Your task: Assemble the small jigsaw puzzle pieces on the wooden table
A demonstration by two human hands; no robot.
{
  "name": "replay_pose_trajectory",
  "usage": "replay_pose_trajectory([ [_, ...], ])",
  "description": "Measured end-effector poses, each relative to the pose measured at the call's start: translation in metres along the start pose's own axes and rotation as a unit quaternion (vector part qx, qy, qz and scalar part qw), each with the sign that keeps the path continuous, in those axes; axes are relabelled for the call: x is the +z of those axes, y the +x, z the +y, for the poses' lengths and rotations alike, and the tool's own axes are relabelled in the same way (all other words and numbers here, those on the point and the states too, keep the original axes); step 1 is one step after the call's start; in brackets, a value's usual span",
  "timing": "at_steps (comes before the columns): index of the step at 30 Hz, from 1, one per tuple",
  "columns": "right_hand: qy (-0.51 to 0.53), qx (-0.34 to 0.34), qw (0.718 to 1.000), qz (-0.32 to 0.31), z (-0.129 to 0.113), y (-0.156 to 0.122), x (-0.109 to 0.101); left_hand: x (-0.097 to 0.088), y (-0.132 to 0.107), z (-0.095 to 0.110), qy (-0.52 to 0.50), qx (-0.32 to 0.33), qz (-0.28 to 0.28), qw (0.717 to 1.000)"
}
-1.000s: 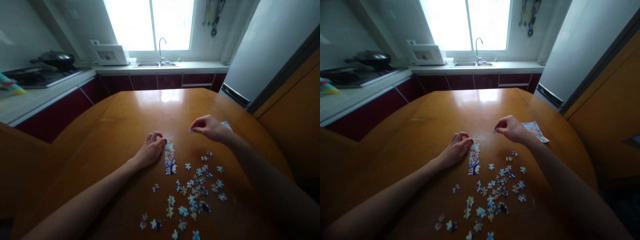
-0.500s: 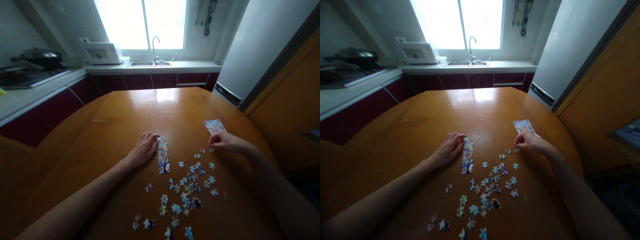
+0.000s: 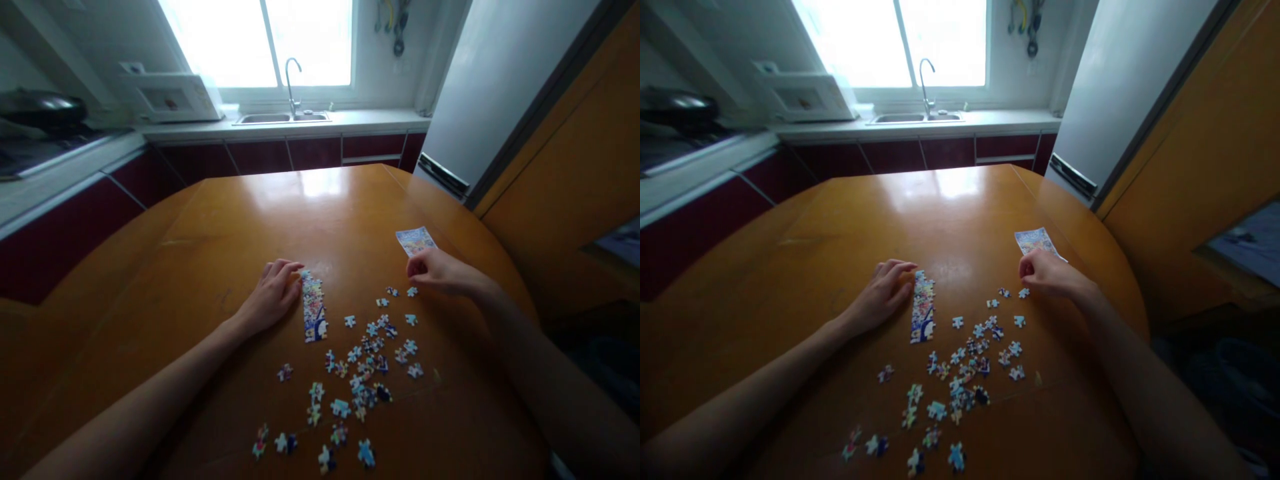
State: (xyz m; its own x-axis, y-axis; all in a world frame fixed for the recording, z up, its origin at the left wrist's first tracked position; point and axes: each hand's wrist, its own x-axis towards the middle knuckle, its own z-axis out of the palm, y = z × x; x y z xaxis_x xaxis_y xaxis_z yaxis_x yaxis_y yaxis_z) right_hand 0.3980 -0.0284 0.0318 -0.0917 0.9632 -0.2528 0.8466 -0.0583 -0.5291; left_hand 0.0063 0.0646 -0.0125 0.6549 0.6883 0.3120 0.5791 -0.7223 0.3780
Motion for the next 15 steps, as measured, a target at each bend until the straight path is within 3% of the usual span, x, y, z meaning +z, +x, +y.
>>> replay_pose_trajectory([
  [10,-0.034,-0.134,0.99,-0.029,-0.04,-0.024,0.006,0.001,0.001,-0.002,0.007,0.006,0.001,1.0],
  [15,-0.043,-0.162,0.986,-0.026,-0.056,-0.029,0.009,0.001,0.001,-0.001,0.009,0.003,-0.003,1.0],
])
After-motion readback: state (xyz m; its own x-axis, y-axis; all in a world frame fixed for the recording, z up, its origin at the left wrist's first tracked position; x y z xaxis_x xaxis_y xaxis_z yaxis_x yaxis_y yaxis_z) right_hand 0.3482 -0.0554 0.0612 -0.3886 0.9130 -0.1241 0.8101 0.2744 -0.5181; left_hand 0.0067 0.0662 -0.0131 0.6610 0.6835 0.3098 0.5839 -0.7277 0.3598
